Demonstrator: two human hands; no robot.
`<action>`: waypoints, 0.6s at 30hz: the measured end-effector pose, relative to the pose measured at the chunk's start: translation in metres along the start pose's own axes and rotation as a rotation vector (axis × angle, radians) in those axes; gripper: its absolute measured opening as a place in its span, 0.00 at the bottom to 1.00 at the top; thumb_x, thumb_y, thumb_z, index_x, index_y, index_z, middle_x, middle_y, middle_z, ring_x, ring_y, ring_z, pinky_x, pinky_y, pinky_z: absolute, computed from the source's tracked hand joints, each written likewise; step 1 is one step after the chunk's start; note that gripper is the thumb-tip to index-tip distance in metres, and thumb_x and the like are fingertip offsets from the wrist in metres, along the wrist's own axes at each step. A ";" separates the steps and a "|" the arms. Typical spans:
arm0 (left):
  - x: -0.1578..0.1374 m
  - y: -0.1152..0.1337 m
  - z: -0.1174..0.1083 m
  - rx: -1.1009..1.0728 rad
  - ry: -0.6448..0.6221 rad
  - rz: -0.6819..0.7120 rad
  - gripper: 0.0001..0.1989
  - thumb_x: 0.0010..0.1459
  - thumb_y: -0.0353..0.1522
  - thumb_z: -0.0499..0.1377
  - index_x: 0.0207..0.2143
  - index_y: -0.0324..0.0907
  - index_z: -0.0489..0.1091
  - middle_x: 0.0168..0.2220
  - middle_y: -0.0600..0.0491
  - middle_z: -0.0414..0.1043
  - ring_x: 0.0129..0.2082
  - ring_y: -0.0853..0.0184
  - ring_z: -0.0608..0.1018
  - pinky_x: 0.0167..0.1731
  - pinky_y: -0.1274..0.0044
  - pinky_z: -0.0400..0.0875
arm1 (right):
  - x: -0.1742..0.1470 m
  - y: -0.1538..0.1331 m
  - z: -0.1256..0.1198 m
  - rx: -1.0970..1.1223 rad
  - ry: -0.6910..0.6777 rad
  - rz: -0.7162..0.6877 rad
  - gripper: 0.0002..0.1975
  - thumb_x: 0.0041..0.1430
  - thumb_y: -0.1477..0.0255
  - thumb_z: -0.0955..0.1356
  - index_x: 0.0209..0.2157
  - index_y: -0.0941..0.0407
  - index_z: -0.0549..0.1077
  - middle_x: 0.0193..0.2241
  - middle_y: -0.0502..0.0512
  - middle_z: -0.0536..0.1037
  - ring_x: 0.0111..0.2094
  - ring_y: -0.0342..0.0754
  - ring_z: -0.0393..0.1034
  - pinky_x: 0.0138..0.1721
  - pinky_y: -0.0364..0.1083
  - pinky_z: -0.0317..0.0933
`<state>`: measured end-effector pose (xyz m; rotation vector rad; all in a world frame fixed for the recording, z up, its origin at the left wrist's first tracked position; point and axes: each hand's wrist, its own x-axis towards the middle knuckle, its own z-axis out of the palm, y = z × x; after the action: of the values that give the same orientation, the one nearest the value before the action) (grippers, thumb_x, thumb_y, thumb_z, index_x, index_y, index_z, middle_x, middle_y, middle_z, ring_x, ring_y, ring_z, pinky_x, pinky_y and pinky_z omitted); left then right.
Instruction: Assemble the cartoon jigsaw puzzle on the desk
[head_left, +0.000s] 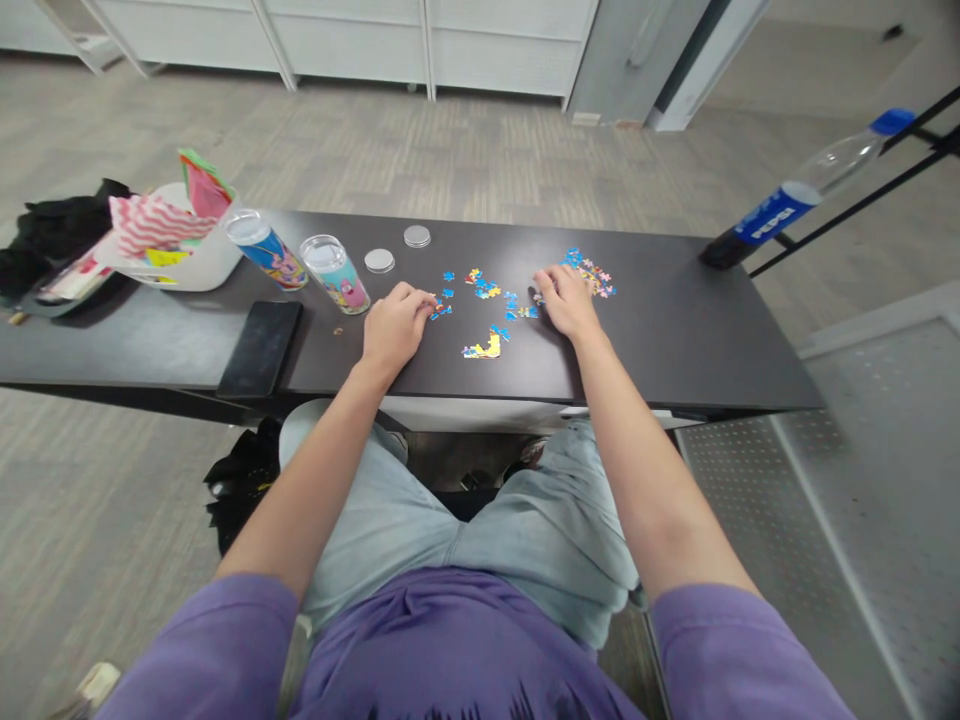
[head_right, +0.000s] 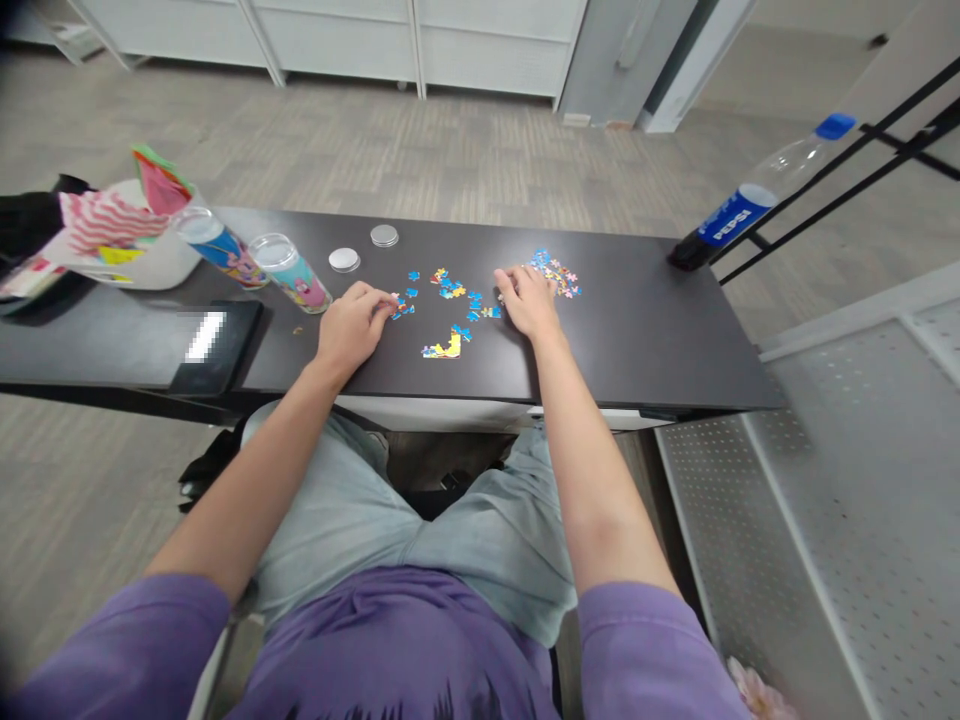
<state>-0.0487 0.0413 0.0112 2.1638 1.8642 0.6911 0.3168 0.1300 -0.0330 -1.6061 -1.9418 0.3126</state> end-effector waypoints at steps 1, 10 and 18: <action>0.004 0.004 0.001 0.001 0.020 0.005 0.15 0.86 0.33 0.61 0.56 0.52 0.90 0.61 0.45 0.87 0.58 0.49 0.89 0.60 0.60 0.82 | 0.000 0.000 0.000 -0.001 0.002 0.001 0.42 0.90 0.30 0.52 0.55 0.44 0.83 0.60 0.68 0.90 0.69 0.73 0.80 0.76 0.73 0.67; 0.044 0.062 0.034 0.069 -0.089 0.053 0.17 0.86 0.37 0.68 0.69 0.47 0.89 0.70 0.37 0.86 0.72 0.39 0.84 0.74 0.49 0.76 | -0.001 -0.001 -0.003 0.039 -0.006 0.030 0.54 0.83 0.22 0.45 0.54 0.46 0.84 0.62 0.68 0.90 0.71 0.72 0.79 0.77 0.72 0.66; 0.034 0.063 0.028 0.136 -0.069 0.131 0.12 0.85 0.36 0.67 0.58 0.46 0.93 0.68 0.38 0.87 0.75 0.34 0.79 0.75 0.44 0.68 | 0.000 -0.003 -0.003 0.051 0.005 0.016 0.58 0.79 0.18 0.44 0.53 0.46 0.85 0.59 0.67 0.91 0.69 0.73 0.80 0.75 0.71 0.67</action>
<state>0.0231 0.0671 0.0221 2.3802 1.7961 0.5194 0.3164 0.1284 -0.0290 -1.5885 -1.9030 0.3608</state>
